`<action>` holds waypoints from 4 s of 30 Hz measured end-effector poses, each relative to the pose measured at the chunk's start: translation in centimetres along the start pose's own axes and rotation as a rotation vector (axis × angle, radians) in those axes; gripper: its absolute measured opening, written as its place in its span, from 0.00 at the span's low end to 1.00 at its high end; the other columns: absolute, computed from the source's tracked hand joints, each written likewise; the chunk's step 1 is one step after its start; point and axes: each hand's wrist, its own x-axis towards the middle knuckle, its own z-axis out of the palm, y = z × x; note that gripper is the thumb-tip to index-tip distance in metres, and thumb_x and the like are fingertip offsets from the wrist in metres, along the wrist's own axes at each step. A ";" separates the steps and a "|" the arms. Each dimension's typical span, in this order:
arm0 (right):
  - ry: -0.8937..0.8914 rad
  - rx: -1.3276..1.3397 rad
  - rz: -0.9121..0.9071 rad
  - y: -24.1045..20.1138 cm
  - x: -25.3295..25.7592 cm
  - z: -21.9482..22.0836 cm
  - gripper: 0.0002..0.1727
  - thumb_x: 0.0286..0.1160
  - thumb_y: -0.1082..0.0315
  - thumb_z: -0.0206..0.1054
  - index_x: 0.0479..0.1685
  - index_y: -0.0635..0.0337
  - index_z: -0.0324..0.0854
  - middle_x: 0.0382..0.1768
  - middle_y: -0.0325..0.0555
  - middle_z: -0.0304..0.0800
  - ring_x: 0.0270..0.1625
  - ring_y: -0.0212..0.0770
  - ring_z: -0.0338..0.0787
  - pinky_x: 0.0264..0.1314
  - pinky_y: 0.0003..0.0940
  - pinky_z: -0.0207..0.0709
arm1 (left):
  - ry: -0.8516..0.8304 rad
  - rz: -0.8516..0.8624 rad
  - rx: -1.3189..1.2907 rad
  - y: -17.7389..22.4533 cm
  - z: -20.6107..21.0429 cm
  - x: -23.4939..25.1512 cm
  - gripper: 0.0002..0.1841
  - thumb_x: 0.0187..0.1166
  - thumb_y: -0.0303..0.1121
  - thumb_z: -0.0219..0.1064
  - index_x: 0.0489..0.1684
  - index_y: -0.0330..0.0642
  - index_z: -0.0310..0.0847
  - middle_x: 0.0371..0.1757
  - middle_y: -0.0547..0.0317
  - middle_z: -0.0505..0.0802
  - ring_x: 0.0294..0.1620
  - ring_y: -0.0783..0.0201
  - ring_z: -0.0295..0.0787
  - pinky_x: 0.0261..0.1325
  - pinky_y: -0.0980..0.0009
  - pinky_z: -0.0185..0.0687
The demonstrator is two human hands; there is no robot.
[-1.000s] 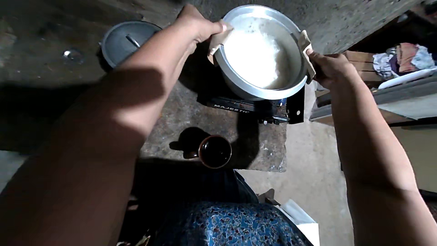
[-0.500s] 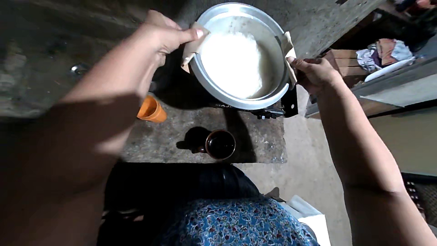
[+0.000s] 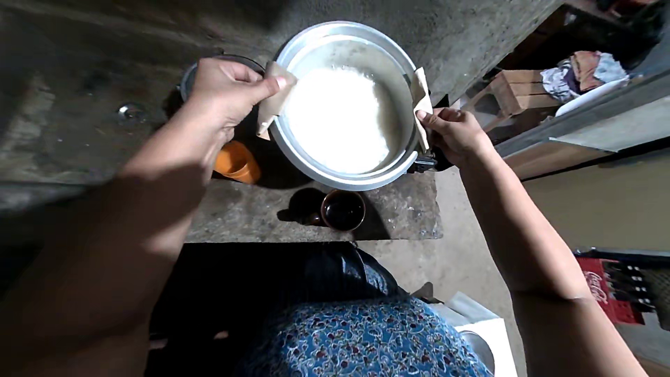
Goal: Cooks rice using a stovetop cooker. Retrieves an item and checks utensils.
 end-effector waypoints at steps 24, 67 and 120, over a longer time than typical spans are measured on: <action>-0.008 0.037 -0.143 3.6 -1.8 2.3 0.11 0.78 0.70 0.71 0.53 0.62 0.78 0.37 0.37 0.88 0.37 0.27 0.88 0.47 0.26 0.86 | 0.003 0.246 -0.150 -4.7 -0.5 -1.7 0.10 0.73 0.34 0.76 0.41 0.45 0.79 0.31 0.75 0.82 0.28 0.86 0.79 0.37 0.86 0.80; 0.026 0.198 -0.320 9.0 -3.0 3.4 0.13 0.77 0.71 0.69 0.57 0.60 0.76 0.40 0.34 0.88 0.41 0.26 0.89 0.50 0.26 0.87 | 0.011 0.501 -0.142 -6.7 0.0 -2.4 0.12 0.68 0.34 0.77 0.41 0.46 0.78 0.31 0.82 0.78 0.28 0.91 0.72 0.35 0.93 0.69; 0.050 0.322 -0.532 12.1 -4.6 4.7 0.17 0.76 0.72 0.70 0.62 0.54 0.75 0.48 0.30 0.89 0.47 0.23 0.90 0.53 0.22 0.87 | 0.070 0.659 -0.194 -8.0 0.3 -5.8 0.14 0.66 0.35 0.78 0.42 0.51 0.77 0.34 0.88 0.82 0.33 0.92 0.76 0.40 0.92 0.74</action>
